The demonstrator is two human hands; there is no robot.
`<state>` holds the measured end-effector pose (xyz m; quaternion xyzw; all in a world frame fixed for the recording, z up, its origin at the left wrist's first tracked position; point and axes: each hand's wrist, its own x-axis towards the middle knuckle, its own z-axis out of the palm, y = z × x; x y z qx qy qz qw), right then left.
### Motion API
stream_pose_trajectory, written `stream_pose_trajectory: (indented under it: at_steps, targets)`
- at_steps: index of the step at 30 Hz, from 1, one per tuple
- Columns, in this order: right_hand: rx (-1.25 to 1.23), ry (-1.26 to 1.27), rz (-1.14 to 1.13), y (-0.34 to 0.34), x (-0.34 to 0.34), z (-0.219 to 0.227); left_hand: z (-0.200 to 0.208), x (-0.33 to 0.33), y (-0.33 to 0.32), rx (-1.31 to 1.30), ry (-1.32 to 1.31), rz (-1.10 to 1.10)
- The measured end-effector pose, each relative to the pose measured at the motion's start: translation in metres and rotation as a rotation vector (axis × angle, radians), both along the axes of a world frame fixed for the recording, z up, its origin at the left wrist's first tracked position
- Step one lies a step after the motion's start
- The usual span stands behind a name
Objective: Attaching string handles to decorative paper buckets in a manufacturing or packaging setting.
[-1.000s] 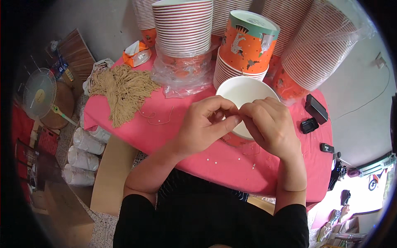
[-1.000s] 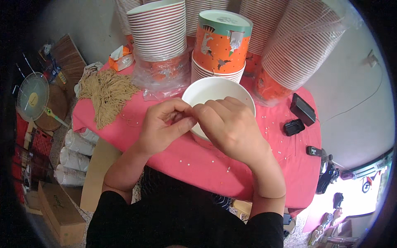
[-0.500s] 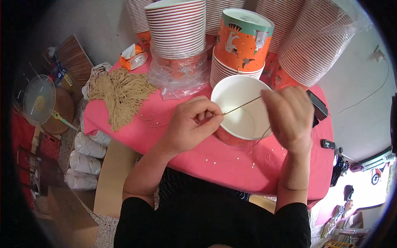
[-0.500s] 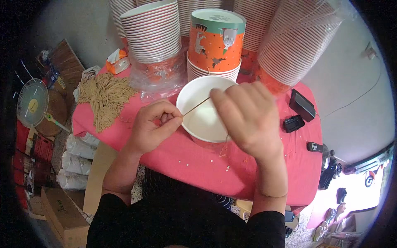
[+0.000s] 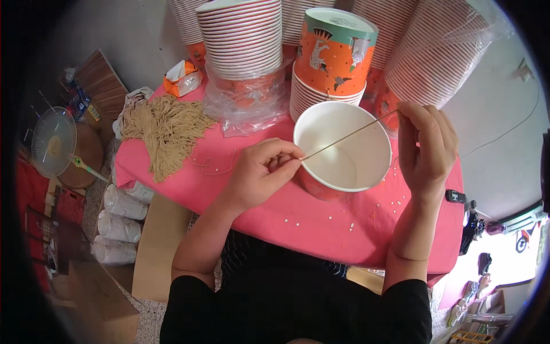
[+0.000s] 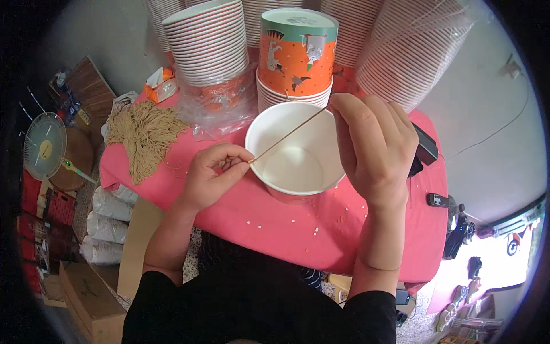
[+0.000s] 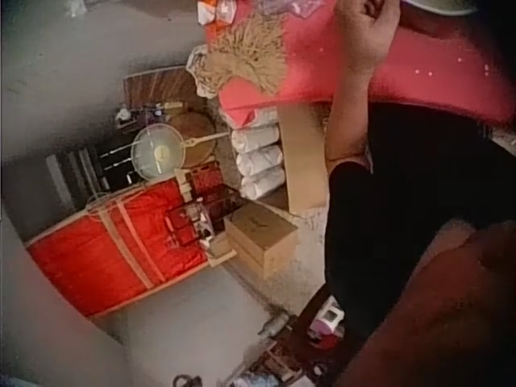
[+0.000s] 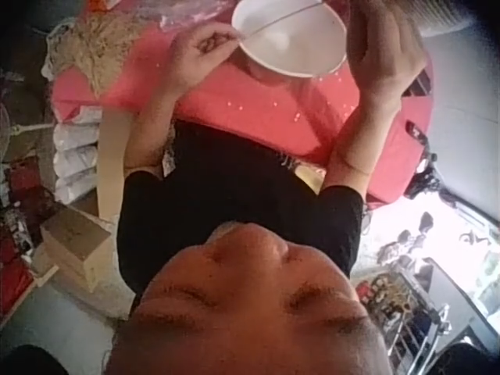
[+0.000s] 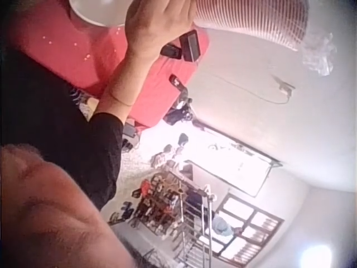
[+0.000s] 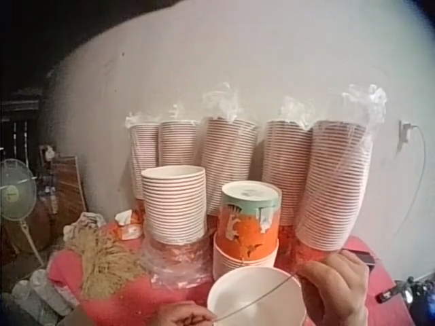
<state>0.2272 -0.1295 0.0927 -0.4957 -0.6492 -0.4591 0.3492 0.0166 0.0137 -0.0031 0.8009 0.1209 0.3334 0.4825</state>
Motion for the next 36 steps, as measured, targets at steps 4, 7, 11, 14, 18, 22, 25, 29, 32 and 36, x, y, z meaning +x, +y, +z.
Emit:
stream_pose_trajectory:
  at_steps: [4, 7, 11, 14, 18, 22, 25, 29, 32, 36]
  targets:
    - [-0.035, 0.042, 0.024, -0.001, -0.002, 0.001, -0.004, -0.004, -0.010, 0.077, -0.179, 0.099]
    - [-0.036, 0.052, 0.034, -0.001, 0.000, 0.000, 0.004, -0.008, -0.034, 0.365, -0.174, 0.094]
    - [-0.031, 0.051, 0.051, -0.001, -0.002, 0.001, 0.006, 0.001, -0.047, 0.528, -0.083, 0.060]
    - [-0.034, 0.059, 0.042, -0.003, 0.000, 0.002, 0.000, 0.005, -0.043, 0.556, -0.099, 0.079]
    - [0.050, 0.076, 0.023, -0.007, 0.001, 0.007, 0.004, -0.005, -0.029, 0.606, 0.069, 0.142]
    - [0.044, 0.092, 0.030, -0.009, 0.002, 0.008, 0.009, -0.008, -0.014, 0.607, 0.110, 0.053]
    - [0.011, 0.089, 0.034, -0.010, -0.002, 0.009, 0.021, -0.009, -0.007, 0.594, 0.128, 0.047]
    - [0.005, 0.142, 0.113, -0.009, -0.008, 0.005, 0.024, -0.007, 0.008, 0.600, 0.145, 0.004]
    - [-0.214, 0.542, 0.323, -0.017, -0.021, 0.002, 0.025, -0.003, 0.024, 0.569, 0.162, -0.041]
    - [-0.470, 0.863, 0.615, -0.023, -0.028, 0.001, 0.025, 0.009, 0.061, 0.559, 0.076, -0.107]
